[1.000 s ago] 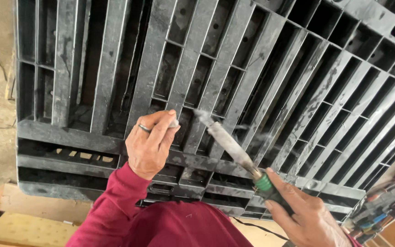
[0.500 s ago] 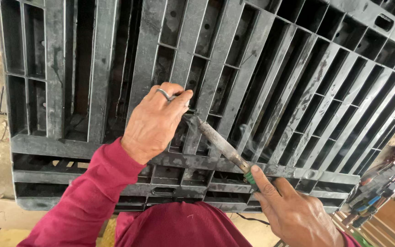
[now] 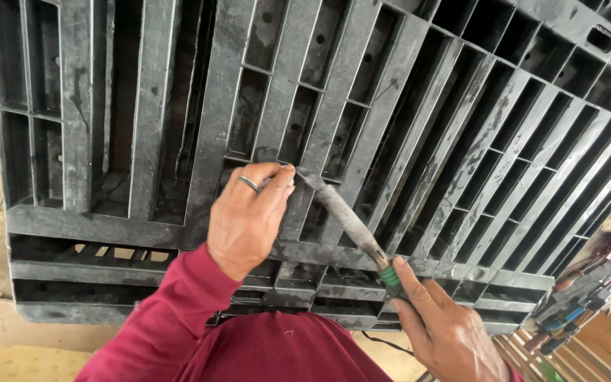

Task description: The person uses a soldering iron to melt and fuse a white plastic rod into the seams of a black plastic crate. They move the iron along the crate's grid structure, applying the rod to fill gaps and reinforce the plastic.

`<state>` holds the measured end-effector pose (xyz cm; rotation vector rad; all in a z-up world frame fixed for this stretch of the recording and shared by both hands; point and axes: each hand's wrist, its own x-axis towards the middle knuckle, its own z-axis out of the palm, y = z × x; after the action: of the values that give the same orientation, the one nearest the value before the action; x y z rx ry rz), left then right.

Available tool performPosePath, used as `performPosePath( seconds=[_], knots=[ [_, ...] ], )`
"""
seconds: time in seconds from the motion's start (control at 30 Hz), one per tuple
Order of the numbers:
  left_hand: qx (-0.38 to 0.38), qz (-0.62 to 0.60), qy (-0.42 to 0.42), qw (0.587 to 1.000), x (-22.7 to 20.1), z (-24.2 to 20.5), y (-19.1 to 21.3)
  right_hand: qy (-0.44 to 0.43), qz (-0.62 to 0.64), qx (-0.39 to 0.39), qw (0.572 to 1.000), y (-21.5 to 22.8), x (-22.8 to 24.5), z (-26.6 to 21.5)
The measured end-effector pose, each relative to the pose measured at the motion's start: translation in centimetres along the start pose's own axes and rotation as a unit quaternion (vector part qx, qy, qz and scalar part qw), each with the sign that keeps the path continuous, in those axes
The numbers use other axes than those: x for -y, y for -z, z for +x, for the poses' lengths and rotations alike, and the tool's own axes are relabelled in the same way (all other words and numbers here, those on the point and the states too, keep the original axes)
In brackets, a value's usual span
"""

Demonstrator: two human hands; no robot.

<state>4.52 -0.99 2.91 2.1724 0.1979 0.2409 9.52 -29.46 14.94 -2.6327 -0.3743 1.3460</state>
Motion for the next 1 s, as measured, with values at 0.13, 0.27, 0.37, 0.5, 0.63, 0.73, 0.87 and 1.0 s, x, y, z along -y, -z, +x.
performPosePath(
  seconds=[0.13, 0.27, 0.37, 0.5, 0.63, 0.73, 0.87, 1.0],
  knots=[
    [-0.018, 0.065, -0.034, 0.997, -0.4, -0.8, -2.1, 0.009, 0.14, -0.047, 0.989, -1.1, -1.4, -0.4],
    [-0.008, 0.107, -0.023, 0.994, -1.0, -2.0, -3.6, -0.043, 0.167, -0.066, 0.983, -3.1, -2.7, -1.0],
    [0.003, 0.087, -0.004, 0.996, -1.1, -3.0, -3.2, -0.086, 0.244, -0.047, 0.965, -4.7, -3.0, -1.0],
    [-0.019, 0.021, -0.018, 0.999, -1.1, -2.3, -2.4, -0.151, 0.383, -0.025, 0.911, -5.9, -1.8, 0.1],
    [-0.067, 0.017, -0.02, 0.997, -1.0, -0.2, -2.8, -0.101, 0.517, -0.023, 0.849, -6.3, -0.8, 1.4],
    [-0.023, 0.017, -0.033, 0.999, -1.1, 0.3, -2.8, -0.102, 0.545, -0.022, 0.832, -7.0, -0.5, 2.5],
    [0.064, -0.075, 0.02, 0.995, -1.5, -0.7, -0.6, -0.077, 0.585, 0.007, 0.808, -7.5, -0.3, 3.1],
    [-0.063, -0.03, 0.024, 0.997, -1.5, -1.6, 2.2, -0.052, 0.583, 0.02, 0.811, -8.3, 0.3, 2.7]
  ],
)
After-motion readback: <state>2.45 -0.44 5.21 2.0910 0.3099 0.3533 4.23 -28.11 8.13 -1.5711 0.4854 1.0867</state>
